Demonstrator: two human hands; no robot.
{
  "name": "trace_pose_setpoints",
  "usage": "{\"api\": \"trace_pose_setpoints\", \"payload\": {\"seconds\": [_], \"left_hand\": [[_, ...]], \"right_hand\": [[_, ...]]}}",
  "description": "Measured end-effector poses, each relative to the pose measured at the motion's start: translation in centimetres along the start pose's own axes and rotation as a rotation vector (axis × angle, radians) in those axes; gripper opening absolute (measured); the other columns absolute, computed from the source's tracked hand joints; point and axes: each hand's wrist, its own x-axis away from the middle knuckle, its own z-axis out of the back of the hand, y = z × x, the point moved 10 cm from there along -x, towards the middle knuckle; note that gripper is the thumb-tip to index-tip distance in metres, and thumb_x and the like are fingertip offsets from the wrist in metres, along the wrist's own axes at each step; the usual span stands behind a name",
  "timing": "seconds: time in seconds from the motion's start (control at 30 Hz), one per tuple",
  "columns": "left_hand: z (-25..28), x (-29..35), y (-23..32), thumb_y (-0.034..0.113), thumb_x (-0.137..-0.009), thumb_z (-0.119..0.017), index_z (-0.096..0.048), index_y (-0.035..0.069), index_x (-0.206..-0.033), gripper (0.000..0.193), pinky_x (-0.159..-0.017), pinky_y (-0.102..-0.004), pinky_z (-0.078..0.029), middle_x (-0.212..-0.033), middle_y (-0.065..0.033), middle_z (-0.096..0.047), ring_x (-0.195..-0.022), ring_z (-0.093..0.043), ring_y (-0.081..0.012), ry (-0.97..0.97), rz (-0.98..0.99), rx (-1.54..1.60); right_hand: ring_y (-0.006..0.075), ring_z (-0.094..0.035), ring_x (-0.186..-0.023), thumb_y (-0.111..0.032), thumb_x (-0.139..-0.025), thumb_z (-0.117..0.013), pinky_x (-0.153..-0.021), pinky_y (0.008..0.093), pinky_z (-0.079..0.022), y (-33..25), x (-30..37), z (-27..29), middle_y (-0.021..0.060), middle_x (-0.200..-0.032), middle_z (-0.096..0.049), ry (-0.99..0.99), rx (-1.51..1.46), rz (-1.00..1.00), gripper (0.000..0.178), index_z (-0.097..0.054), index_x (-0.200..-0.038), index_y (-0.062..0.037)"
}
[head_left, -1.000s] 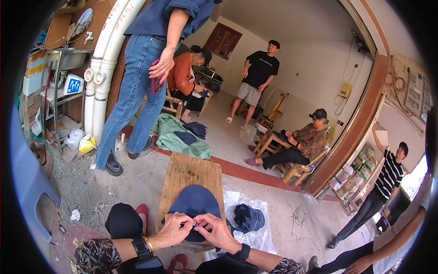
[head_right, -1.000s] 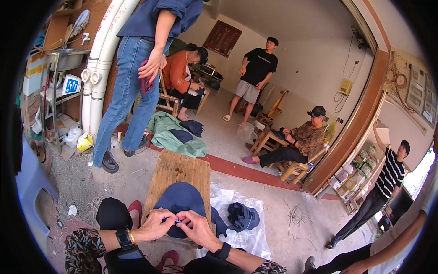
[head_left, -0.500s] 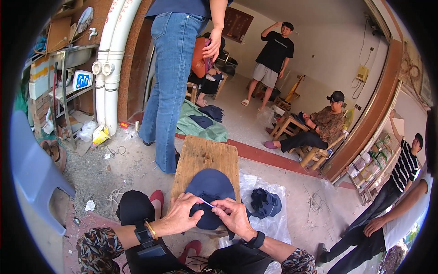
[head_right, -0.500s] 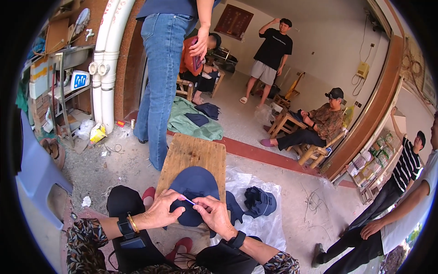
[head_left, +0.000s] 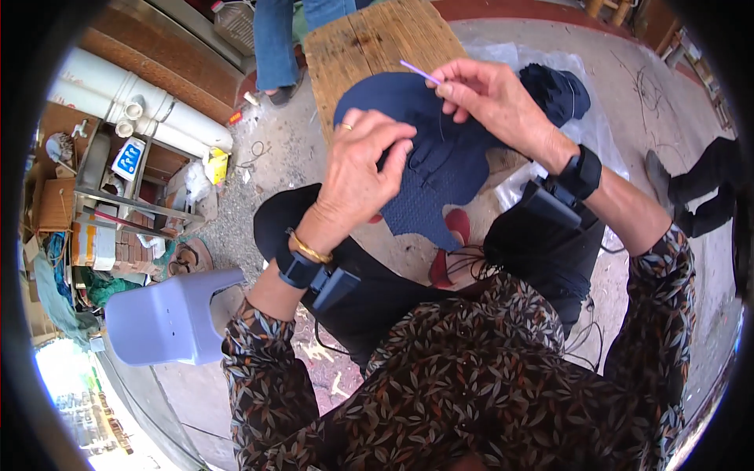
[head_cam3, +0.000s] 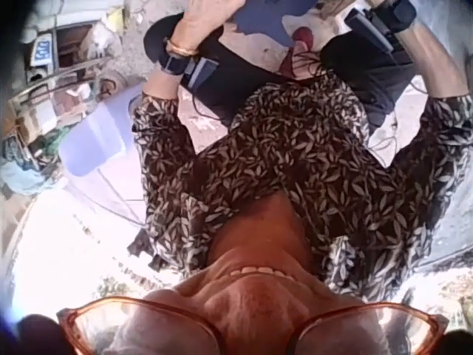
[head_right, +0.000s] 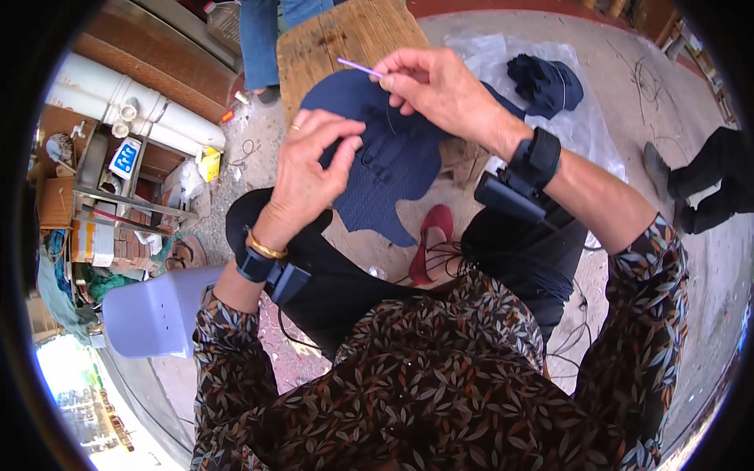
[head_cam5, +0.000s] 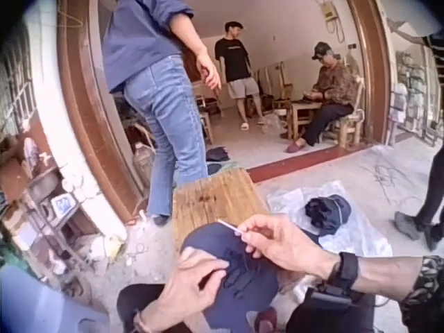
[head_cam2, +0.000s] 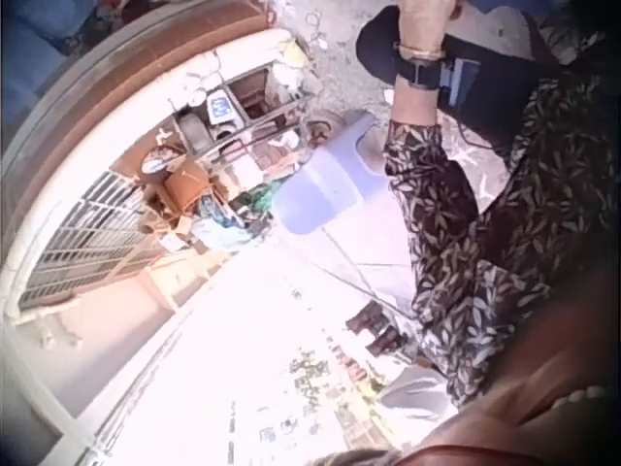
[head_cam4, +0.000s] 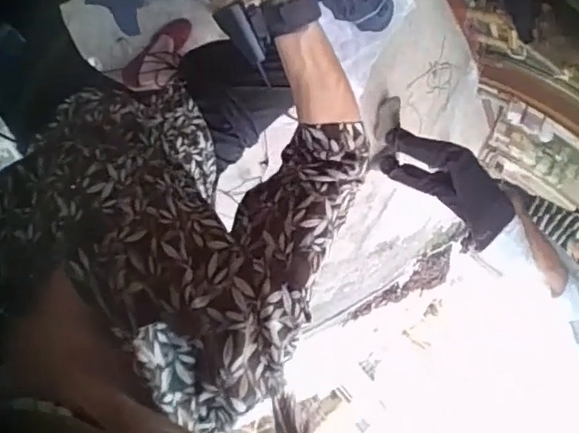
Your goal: The recorder is threading laces or cords through the eyelets of a blue shoe upper component by hand.
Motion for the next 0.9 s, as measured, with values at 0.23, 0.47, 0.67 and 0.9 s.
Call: {"api": "trace_pose_setpoints", "payload": {"seconds": [0.23,0.47,0.67,0.9], "left_hand": [[-3.0,-1.2,-0.5,0.028,-0.090,-0.073,-0.072,0.006,-0.114,0.033,-0.094,-0.0430,-0.050,-0.114,-0.0080,-0.066,-0.110,-0.060,-0.0304,-0.161,-0.110,-0.229],[-2.4,-1.9,0.0,0.032,-0.092,-0.073,-0.070,0.000,-0.102,0.033,-0.073,-0.0449,-0.057,-0.098,-0.0160,-0.061,-0.086,-0.069,-0.0362,-0.195,0.211,-0.474],[-3.5,-1.4,0.0,0.029,-0.097,-0.067,-0.060,0.000,-0.136,0.050,-0.105,-0.0446,-0.042,-0.140,-0.0163,-0.052,-0.123,-0.049,-0.0359,-0.224,0.000,-0.260],[-4.2,-1.7,-2.2,0.031,-0.098,-0.064,-0.060,-0.005,-0.135,0.051,-0.102,-0.0455,-0.041,-0.141,-0.0157,-0.052,-0.123,-0.050,-0.0341,-0.127,0.143,-0.479]], "right_hand": [[0.0063,-0.067,-0.087,-0.019,-0.102,-0.066,-0.078,0.0230,-0.057,0.6,0.0,0.9,0.0007,-0.095,-0.072,0.029,0.175,0.047,0.026,-0.071,-0.123,-0.0050],[0.0091,-0.067,-0.078,-0.009,-0.093,-0.075,-0.071,0.0257,-0.056,-0.1,1.6,1.5,0.0053,-0.088,-0.074,0.137,0.213,0.108,0.015,-0.079,-0.106,-0.0040],[0.0089,-0.064,-0.076,-0.010,-0.092,-0.077,-0.069,0.0251,-0.054,-0.8,1.7,0.4,0.0051,-0.090,-0.072,0.087,0.304,0.061,0.018,-0.079,-0.109,-0.0052],[0.0193,-0.072,-0.074,-0.013,-0.090,-0.077,-0.070,0.0328,-0.058,-0.9,1.7,1.8,0.0128,-0.087,-0.077,0.136,0.332,0.097,0.015,-0.080,-0.101,-0.0028]]}}
